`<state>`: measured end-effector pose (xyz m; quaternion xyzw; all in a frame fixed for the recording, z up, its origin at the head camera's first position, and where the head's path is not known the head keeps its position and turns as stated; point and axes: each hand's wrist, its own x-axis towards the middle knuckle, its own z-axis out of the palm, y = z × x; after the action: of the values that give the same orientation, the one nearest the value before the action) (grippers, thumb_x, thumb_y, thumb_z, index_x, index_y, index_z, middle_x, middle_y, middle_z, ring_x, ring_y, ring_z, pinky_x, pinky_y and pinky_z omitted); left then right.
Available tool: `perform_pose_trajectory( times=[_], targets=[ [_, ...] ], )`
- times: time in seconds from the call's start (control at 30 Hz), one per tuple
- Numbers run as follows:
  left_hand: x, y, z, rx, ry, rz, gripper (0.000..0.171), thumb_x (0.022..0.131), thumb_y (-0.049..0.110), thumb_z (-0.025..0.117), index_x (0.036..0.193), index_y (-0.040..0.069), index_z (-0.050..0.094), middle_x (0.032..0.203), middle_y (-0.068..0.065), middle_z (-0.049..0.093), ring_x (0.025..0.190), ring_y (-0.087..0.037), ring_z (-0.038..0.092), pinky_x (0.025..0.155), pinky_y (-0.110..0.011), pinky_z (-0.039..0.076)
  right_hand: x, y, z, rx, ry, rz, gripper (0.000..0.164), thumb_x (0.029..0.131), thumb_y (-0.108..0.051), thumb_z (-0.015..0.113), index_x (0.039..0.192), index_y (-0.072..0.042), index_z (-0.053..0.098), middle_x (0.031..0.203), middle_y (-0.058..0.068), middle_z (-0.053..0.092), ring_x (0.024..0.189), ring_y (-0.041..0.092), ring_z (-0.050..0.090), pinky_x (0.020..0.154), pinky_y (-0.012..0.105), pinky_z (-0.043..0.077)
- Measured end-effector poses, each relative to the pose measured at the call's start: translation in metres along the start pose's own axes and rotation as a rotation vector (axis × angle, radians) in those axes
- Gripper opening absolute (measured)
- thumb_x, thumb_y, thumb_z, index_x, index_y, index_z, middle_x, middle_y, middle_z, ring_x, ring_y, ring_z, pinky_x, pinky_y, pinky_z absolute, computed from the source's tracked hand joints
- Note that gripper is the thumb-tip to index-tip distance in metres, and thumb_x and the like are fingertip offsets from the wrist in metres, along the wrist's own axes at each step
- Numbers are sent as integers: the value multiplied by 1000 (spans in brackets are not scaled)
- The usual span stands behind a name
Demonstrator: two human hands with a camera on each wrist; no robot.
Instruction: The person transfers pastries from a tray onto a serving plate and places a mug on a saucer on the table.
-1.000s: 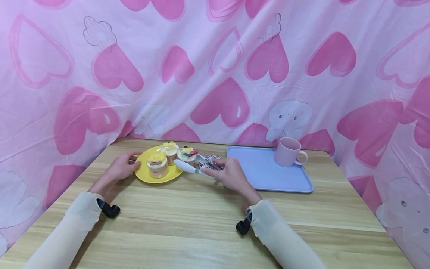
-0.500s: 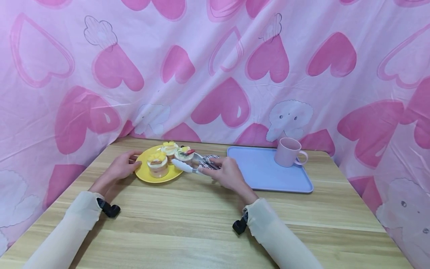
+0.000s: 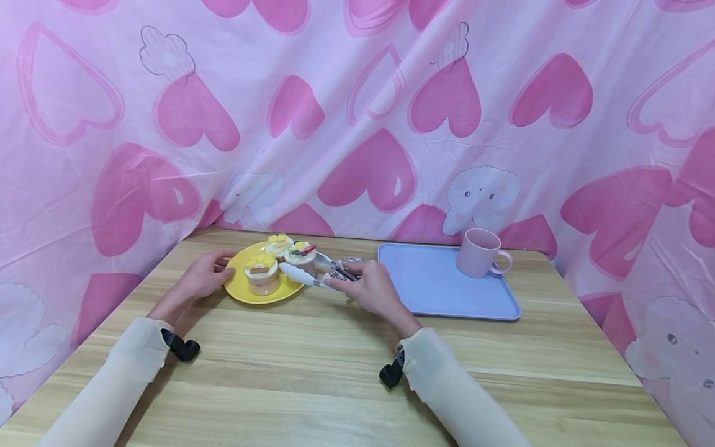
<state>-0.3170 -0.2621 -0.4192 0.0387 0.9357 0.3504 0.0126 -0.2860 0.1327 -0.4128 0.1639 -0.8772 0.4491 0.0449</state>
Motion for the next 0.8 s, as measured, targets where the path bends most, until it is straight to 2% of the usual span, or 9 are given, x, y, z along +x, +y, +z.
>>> perform_pose_trajectory(
  times=[0.1, 0.33, 0.57, 0.8],
  targets=[
    [0, 0, 0, 3, -3, -13, 56, 109, 14, 57, 160, -3, 43, 146, -35, 58, 133, -48, 59, 115, -60, 52, 1, 0, 2, 35, -3, 4, 67, 86, -54, 90, 138, -14, 76, 96, 0, 82, 66, 27, 75, 48, 24, 47],
    [1, 2, 0, 7, -4, -23, 56, 109, 14, 57, 161, -3, 42, 147, -34, 57, 134, -48, 58, 116, -60, 52, 2, -1, 6, 48, -10, 20, 66, 85, -55, 89, 137, -16, 76, 88, -1, 82, 65, 27, 76, 47, 26, 48],
    [1, 4, 1, 3, -1, -23, 56, 110, 13, 57, 161, -3, 42, 147, -34, 58, 134, -47, 58, 116, -60, 52, -2, -3, -2, -51, 9, 10, 70, 85, -60, 88, 138, -15, 76, 102, -2, 81, 73, 14, 65, 54, 27, 49],
    [1, 2, 1, 1, -8, -41, 56, 110, 13, 56, 162, -2, 41, 148, -33, 57, 135, -47, 57, 116, -59, 53, -5, 1, -10, -108, 2, 6, 72, 86, -61, 86, 139, -14, 75, 113, 3, 81, 78, 15, 57, 58, 27, 48]
  ],
)
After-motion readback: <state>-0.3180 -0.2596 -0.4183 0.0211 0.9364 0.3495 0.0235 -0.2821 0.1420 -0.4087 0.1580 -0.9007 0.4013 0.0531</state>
